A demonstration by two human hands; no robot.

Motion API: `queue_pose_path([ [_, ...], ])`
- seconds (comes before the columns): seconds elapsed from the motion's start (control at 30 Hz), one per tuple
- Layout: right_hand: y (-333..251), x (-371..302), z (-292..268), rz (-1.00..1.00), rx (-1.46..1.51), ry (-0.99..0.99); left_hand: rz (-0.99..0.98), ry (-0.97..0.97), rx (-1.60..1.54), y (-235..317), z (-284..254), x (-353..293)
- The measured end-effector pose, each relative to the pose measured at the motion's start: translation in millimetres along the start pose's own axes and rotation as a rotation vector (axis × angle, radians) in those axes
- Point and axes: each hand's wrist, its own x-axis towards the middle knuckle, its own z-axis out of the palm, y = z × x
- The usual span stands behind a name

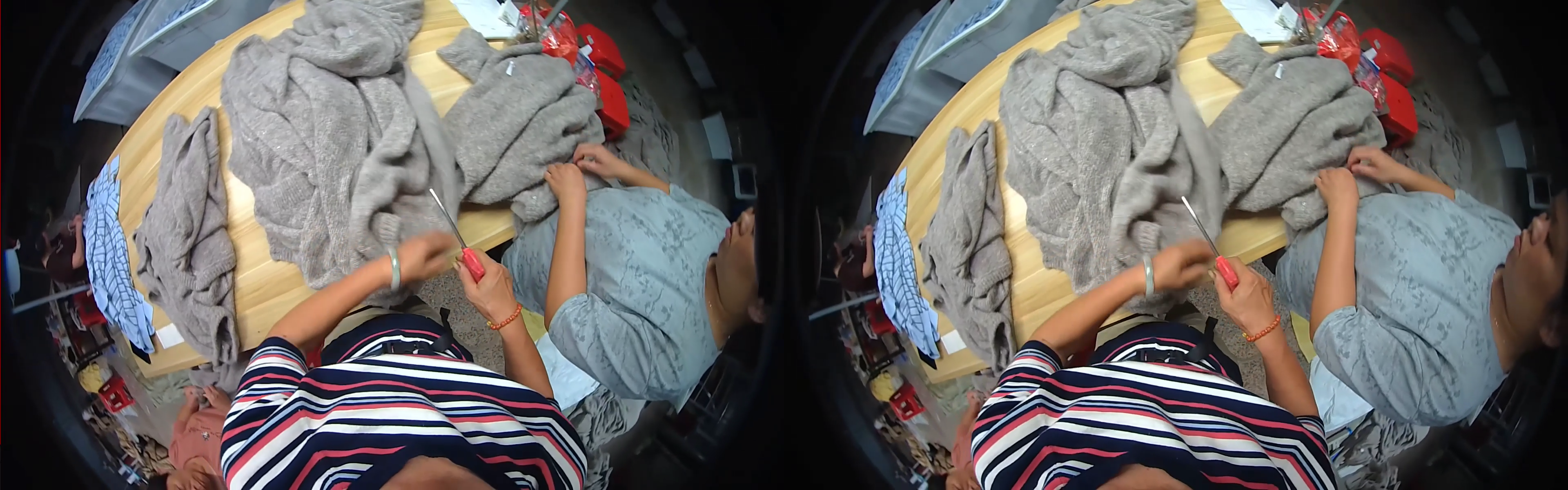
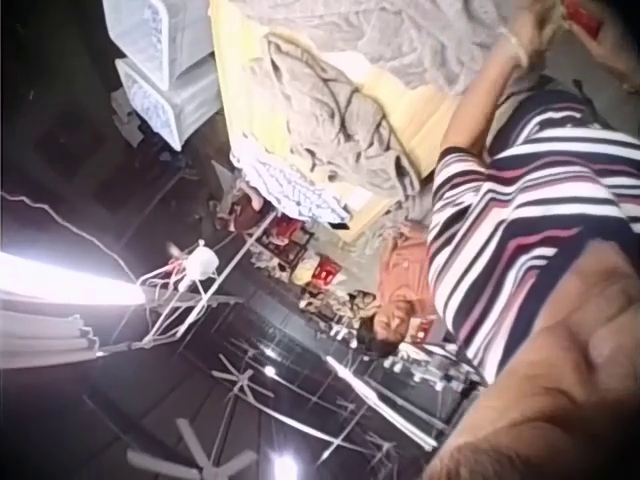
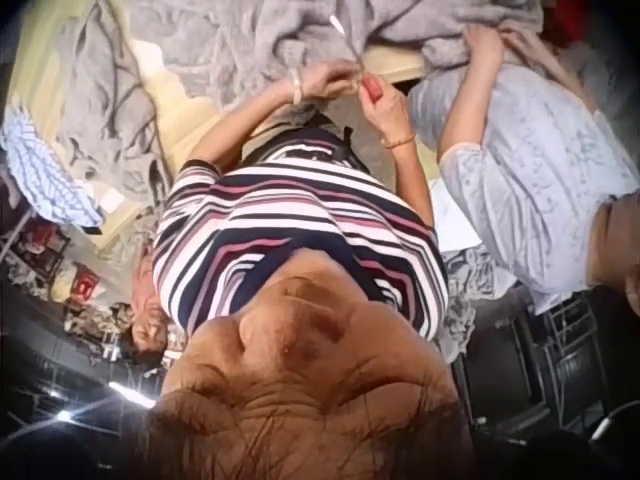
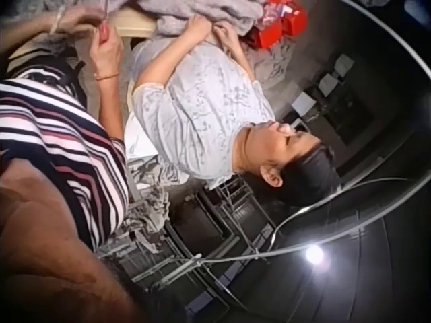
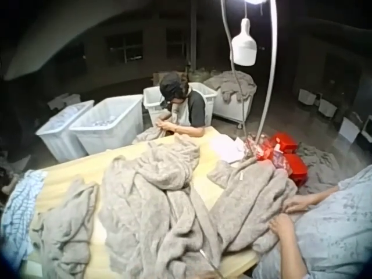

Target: Use scissors to trim loose threads from grey sweaters on a work table.

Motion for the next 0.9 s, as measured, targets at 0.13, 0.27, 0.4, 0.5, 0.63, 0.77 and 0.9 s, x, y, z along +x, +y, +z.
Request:
queue_pose_path([
  [0.13, -2.6, 11.6, 5.9, -0.067, 0.047, 0.036, -0.129, 0.107, 0.042, 54.8, -28.4, -38.8],
  [0.27, -35.0, 33.7, 21.5, -0.156, 0.053, -0.04, -0.533, 0.737, 0.17, 23.0, -73.3, -100.0],
  [0.4, -46.2, 62.1, 78.7, -0.209, 0.009, -0.084, -0.799, 0.734, -0.086, -1.4, -81.3, -131.9],
  [0.5, -38.3, 82.3, 96.4, -0.156, -0.056, -0.173, -0.799, 0.643, -0.435, 0.2, -69.1, -132.6],
  [0.63, -56.7, 97.0, 24.3, -0.065, 0.51, -0.312, -0.718, 0.613, -0.566, 15.8, -63.1, -122.6],
  [0.77, -112.0, 80.6, -75.4, -0.289, 0.484, 0.255, -0.466, 0.448, -0.088, 17.6, -69.2, -102.6],
  [0.9, -103.0, 77.5, -110.4, -0.119, 0.614, 0.345, -0.324, 0.439, 0.135, 19.9, -68.5, -65.0],
])
